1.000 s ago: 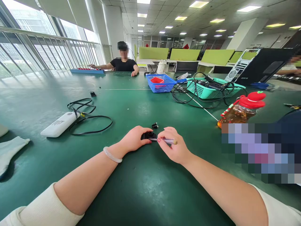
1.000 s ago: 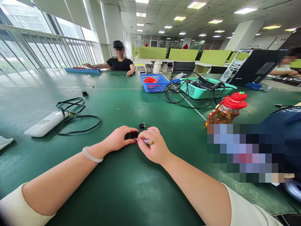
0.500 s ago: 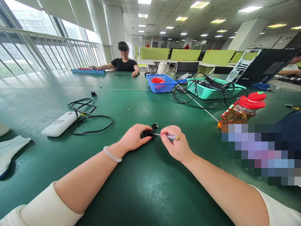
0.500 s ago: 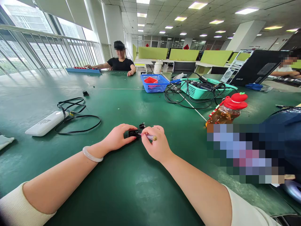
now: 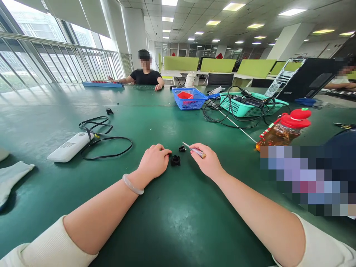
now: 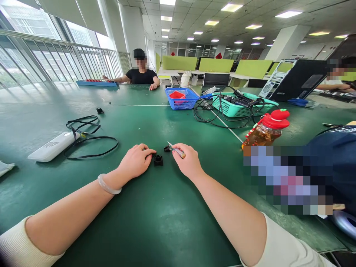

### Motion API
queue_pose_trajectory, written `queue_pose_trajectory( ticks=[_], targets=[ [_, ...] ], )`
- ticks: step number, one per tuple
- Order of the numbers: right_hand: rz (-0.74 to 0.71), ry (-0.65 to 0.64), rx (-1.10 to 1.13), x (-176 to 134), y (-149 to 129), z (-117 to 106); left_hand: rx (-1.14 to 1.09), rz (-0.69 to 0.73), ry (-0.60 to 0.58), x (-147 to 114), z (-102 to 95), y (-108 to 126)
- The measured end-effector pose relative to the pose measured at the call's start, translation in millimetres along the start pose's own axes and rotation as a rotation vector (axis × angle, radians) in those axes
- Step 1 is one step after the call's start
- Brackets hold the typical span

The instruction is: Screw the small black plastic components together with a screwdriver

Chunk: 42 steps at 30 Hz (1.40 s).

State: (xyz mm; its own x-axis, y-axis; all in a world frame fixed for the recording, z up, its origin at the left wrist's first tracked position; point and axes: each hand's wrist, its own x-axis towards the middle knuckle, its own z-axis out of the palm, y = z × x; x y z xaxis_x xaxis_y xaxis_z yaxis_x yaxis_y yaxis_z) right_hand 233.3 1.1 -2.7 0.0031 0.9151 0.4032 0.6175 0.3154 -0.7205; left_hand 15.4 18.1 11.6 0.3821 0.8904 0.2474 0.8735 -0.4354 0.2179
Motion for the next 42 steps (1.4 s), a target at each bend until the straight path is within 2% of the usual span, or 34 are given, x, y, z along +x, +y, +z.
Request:
queue_pose_trajectory(
  ticks=[4,6,8,10,12,15,17,19,25,34,42],
  targets=[
    [0.039,-0.016,0.053,0.0,0.6,-1.2,-0.034,0.013,0.041,-2.2,-3.5,4.9],
    [0.016,-0.017,0.065,-0.5,-0.2,-1.1,-0.125,0.127,0.027,-3.4,-2.8,5.9],
    [-0.002,-0.012,0.070,-1.0,-1.0,-0.7,-0.188,0.268,-0.036,-4.6,-0.5,6.2],
    [-0.003,-0.002,0.078,-1.4,-1.9,-0.7,-0.197,0.345,-0.093,-5.2,2.4,5.9],
    [0.006,0.018,0.090,-1.9,-3.6,-1.5,-0.175,0.322,-0.103,-4.7,4.8,4.8],
    [0.013,0.051,0.115,-3.7,-9.0,-4.5,-0.121,0.164,-0.068,-2.6,6.3,1.7],
    [-0.020,0.056,0.114,-5.9,-14.4,-7.2,-0.099,0.058,-0.038,-1.7,5.9,-0.3],
    [-0.084,0.072,0.083,-8.8,-19.6,-9.7,-0.108,0.016,-0.020,-2.4,5.1,-0.8],
    [-0.172,0.187,0.023,-12.8,-23.4,-12.8,-0.152,0.134,-0.061,-7.7,5.5,3.9],
    [-0.179,0.182,0.005,-11.0,-20.8,-11.2,-0.170,0.193,-0.104,-2.1,5.7,0.2],
    [-0.203,0.194,-0.011,-11.4,-19.9,-11.1,-0.104,0.203,-0.102,-11.5,3.4,8.7]
  ],
)
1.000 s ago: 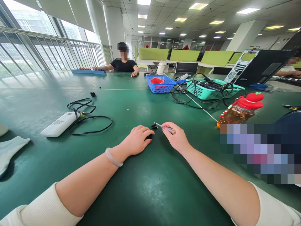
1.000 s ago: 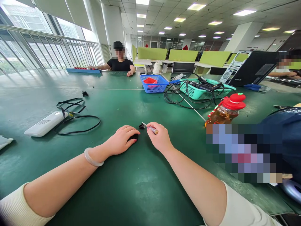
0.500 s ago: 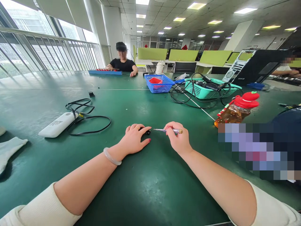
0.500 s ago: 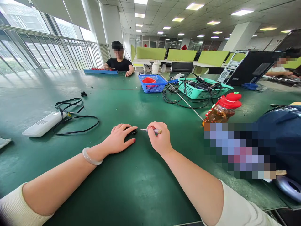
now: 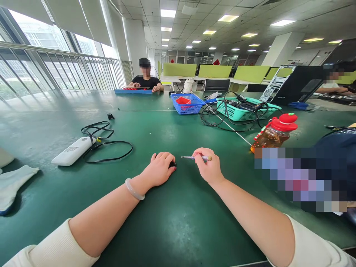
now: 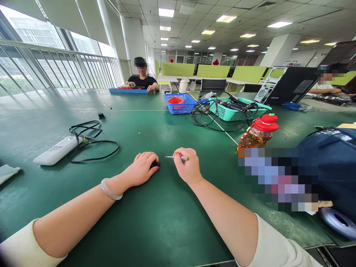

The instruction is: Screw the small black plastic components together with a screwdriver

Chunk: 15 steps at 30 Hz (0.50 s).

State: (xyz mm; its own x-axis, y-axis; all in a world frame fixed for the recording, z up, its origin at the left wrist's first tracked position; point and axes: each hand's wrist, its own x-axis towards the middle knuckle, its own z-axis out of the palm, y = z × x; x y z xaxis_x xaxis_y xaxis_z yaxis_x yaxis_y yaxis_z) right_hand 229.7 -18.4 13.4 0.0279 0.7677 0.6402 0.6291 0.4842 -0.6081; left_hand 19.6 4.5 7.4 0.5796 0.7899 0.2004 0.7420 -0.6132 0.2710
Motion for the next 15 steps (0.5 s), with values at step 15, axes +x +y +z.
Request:
queue_pose_trajectory(
  ticks=[15],
  targets=[
    [-0.074,0.002,0.014,0.1,2.9,5.0,-0.012,-0.089,-0.048,-68.9,-43.4,-61.3]
  ],
)
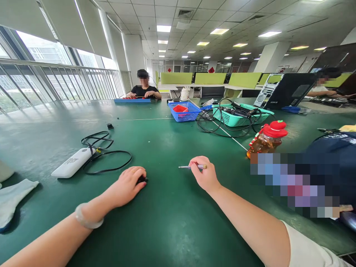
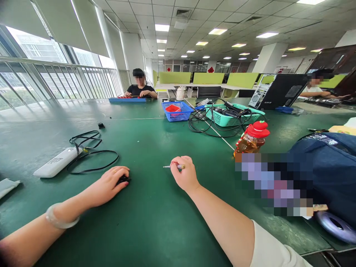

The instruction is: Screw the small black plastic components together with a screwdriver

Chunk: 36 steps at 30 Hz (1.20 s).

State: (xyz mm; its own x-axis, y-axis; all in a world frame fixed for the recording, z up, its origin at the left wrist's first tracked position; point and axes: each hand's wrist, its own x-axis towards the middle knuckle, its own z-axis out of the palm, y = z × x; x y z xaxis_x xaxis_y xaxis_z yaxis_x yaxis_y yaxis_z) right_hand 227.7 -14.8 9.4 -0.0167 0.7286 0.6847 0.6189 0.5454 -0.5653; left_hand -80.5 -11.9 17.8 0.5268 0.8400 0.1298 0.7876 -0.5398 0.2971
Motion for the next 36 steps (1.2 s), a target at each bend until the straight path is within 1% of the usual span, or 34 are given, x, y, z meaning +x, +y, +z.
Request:
queue_pose_trajectory(
  ticks=[2,4,7,10,13,15,19,22,24,31,33,36],
  targets=[
    [-0.006,-0.008,0.002,-0.3,0.2,0.6,0.011,-0.076,-0.017,-15.2,-13.5,-23.6],
    [-0.005,-0.017,0.001,-0.6,0.4,0.6,0.004,-0.182,-0.023,-30.1,-28.1,-44.5],
    [0.003,-0.029,-0.001,-0.7,1.4,0.3,-0.030,-0.312,-0.016,-48.8,-47.5,-68.0],
    [0.015,-0.034,-0.010,-0.7,2.9,0.2,-0.068,-0.414,0.061,-59.3,-61.0,-81.2],
    [0.025,-0.042,-0.018,-0.9,3.7,-0.2,-0.108,-0.564,0.137,-63.7,-69.9,-86.5],
    [0.033,-0.048,-0.017,-1.3,3.8,-0.6,-0.118,-0.623,0.156,-65.9,-74.3,-88.2],
    [0.043,-0.053,-0.003,-2.2,4.2,-0.5,0.002,-0.630,0.164,-70.5,-80.9,-91.6],
    [0.049,-0.067,0.002,-2.5,4.4,0.0,0.110,-0.661,0.134,-71.6,-83.2,-93.3],
    [0.055,-0.078,0.003,-2.6,4.1,-0.1,0.149,-0.653,0.106,-71.3,-82.6,-93.9],
    [0.068,-0.122,0.012,-2.9,2.7,-0.6,0.171,-0.575,0.029,-69.2,-74.8,-94.3],
    [0.073,-0.131,0.014,-2.9,2.5,-0.5,0.175,-0.591,0.013,-69.8,-76.3,-93.6],
    [0.073,-0.135,0.013,-2.9,1.7,-0.8,0.192,-0.672,-0.001,-73.4,-81.2,-94.7]
  ],
)
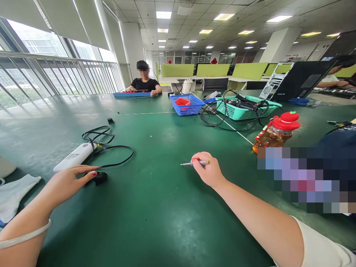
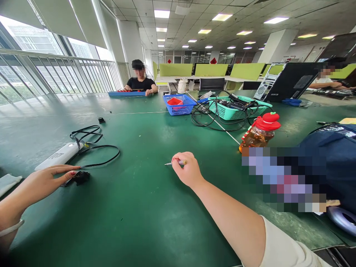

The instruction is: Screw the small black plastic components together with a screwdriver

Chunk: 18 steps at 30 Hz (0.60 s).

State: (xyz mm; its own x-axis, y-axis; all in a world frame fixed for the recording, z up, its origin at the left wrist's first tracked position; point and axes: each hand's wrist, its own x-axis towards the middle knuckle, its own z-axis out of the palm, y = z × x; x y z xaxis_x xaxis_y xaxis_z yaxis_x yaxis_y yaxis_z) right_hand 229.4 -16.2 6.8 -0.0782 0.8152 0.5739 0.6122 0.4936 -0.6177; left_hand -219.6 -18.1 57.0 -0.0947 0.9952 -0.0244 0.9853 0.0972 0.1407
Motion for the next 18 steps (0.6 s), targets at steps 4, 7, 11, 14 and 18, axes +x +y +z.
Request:
queue_pose_trajectory(
  ticks=[4,7,11,14,18],
  targets=[
    [0.007,-0.004,-0.003,-0.2,-1.3,-0.7,0.067,-0.011,-0.032,1.1,2.4,-9.7],
    [0.009,-0.006,-0.007,0.0,-1.9,-1.1,0.061,0.023,-0.046,4.7,9.7,-14.5],
    [-0.006,-0.001,-0.008,0.4,-2.2,-1.4,0.002,-0.050,-0.023,6.7,11.6,-15.6],
    [-0.019,0.007,-0.008,0.3,-2.1,-1.4,-0.138,-0.062,0.047,3.2,5.8,-12.0],
    [-0.039,0.007,-0.014,0.2,-1.3,-1.3,-0.306,0.085,0.094,-4.2,-0.2,-1.1]
  ],
)
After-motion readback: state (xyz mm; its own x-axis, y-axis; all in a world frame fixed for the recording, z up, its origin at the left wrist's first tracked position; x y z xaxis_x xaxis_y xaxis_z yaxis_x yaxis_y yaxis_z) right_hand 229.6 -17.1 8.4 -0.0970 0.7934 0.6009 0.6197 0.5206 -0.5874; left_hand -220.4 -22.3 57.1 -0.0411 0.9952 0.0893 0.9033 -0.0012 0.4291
